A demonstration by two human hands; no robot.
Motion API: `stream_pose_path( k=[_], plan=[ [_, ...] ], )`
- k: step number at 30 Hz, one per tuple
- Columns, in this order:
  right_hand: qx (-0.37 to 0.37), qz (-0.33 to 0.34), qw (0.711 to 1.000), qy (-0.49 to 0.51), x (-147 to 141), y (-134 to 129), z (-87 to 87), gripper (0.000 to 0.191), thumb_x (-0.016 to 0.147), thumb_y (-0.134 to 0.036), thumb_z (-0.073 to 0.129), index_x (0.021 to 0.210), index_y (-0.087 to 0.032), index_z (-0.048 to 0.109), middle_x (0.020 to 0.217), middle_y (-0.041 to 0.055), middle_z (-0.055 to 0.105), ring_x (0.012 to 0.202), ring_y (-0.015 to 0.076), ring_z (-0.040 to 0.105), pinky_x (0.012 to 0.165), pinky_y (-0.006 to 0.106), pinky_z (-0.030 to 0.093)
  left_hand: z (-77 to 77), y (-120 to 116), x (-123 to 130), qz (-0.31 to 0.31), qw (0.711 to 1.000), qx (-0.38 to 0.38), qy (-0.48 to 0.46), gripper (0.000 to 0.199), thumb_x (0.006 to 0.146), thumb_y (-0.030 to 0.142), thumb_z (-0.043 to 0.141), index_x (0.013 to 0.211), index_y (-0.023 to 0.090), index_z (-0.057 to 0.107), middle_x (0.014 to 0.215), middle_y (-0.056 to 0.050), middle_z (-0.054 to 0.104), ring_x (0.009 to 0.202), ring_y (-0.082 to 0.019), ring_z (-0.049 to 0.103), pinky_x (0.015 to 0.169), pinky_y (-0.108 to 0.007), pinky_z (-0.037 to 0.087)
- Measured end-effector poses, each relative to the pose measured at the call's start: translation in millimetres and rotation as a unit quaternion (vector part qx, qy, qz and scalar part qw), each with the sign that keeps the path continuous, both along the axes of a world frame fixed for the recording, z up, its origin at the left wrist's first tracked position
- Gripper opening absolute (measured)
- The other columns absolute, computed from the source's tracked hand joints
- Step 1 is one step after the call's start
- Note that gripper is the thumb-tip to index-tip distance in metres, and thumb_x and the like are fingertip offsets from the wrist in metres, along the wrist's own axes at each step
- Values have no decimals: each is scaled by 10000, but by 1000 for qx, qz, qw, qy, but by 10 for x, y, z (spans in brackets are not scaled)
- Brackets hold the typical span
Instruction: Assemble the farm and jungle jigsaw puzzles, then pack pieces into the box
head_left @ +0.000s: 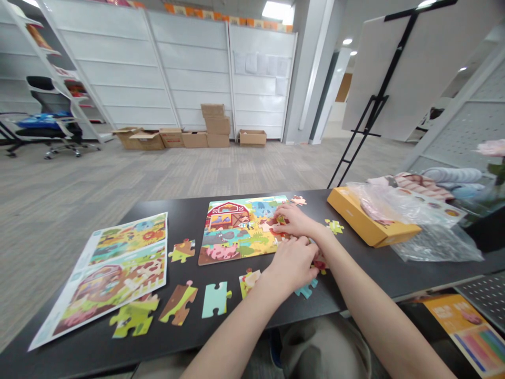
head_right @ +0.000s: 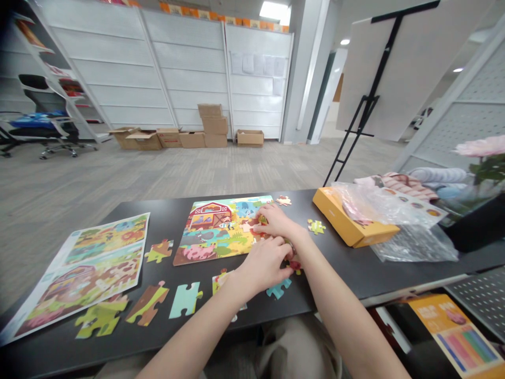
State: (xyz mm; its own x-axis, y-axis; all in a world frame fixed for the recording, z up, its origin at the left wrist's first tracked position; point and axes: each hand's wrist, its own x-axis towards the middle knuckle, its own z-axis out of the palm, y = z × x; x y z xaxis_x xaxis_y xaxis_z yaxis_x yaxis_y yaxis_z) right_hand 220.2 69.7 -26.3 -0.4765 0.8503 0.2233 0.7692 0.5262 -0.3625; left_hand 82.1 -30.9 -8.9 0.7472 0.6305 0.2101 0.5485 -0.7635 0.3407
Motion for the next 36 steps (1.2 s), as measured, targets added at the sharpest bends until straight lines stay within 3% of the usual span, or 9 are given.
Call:
stream_pose_path(
  k=[6,9,12,16,20,22,26,32,36],
  plan=[
    [-104,-25,985,136,-18,-87,104,220,749,-282,746,890,-193,603,833,3,649,762,166,606,695,287,470,-83,52,-11,-16,984,-122,-132,75,796,209,716,794,183,645,897,-26,650,804,-173,624,739,-296,495],
    [-146,-6,962,229,5,-110,174,208,768,-330,721,836,-194,578,765,-10,638,704,152,620,650,275,481,-80,74,-6,-6,955,-212,-209,168,750,115,700,689,176,556,711,21,584,656,-117,553,632,-247,437],
    [-156,-5,928,338,67,-105,247,288,760,-386,758,877,-200,571,787,1,670,732,159,655,678,286,509,4,111,-74,27,909,-308,-280,274,720,157,735,722,194,464,645,68,506,557,-82,481,545,-224,377],
    [-131,-16,860,492,131,-120,335,337,778,-432,786,946,-215,590,883,17,719,774,138,659,699,261,518,209,228,-384,36,844,-382,-375,343,713,238,766,843,206,451,717,64,545,624,-85,553,605,-220,434],
    [-186,-11,812,553,85,-201,391,353,771,-422,813,1026,-228,663,904,19,730,696,109,617,600,221,486,379,377,-830,99,818,-378,-422,416,728,287,767,1051,203,518,774,22,658,706,-128,638,682,-257,471],
    [-213,2,806,552,30,-245,397,322,778,-409,813,1018,-230,696,891,18,728,660,101,596,580,221,477,402,437,-1014,132,811,-361,-441,431,742,324,762,1102,183,572,825,-14,690,732,-141,651,724,-285,497],
    [-238,20,809,538,-99,-293,363,265,783,-392,813,976,-233,726,849,9,723,644,96,583,591,227,479,332,511,-1215,162,807,-332,-460,336,762,417,758,949,152,669,927,-61,690,742,-130,629,722,-281,517],
    [-211,21,842,496,-270,-292,293,278,766,-389,821,958,-204,743,784,12,727,633,99,606,613,241,490,234,536,-1231,141,802,-338,-472,325,758,426,776,882,140,683,873,-53,680,725,-115,607,724,-265,510],
    [-191,18,849,493,-321,-297,305,278,751,-378,829,940,-193,743,789,21,740,670,113,651,634,247,503,215,549,-1193,137,793,-363,-469,377,725,442,800,904,125,702,891,-66,696,706,-110,608,695,-255,503]
  ],
)
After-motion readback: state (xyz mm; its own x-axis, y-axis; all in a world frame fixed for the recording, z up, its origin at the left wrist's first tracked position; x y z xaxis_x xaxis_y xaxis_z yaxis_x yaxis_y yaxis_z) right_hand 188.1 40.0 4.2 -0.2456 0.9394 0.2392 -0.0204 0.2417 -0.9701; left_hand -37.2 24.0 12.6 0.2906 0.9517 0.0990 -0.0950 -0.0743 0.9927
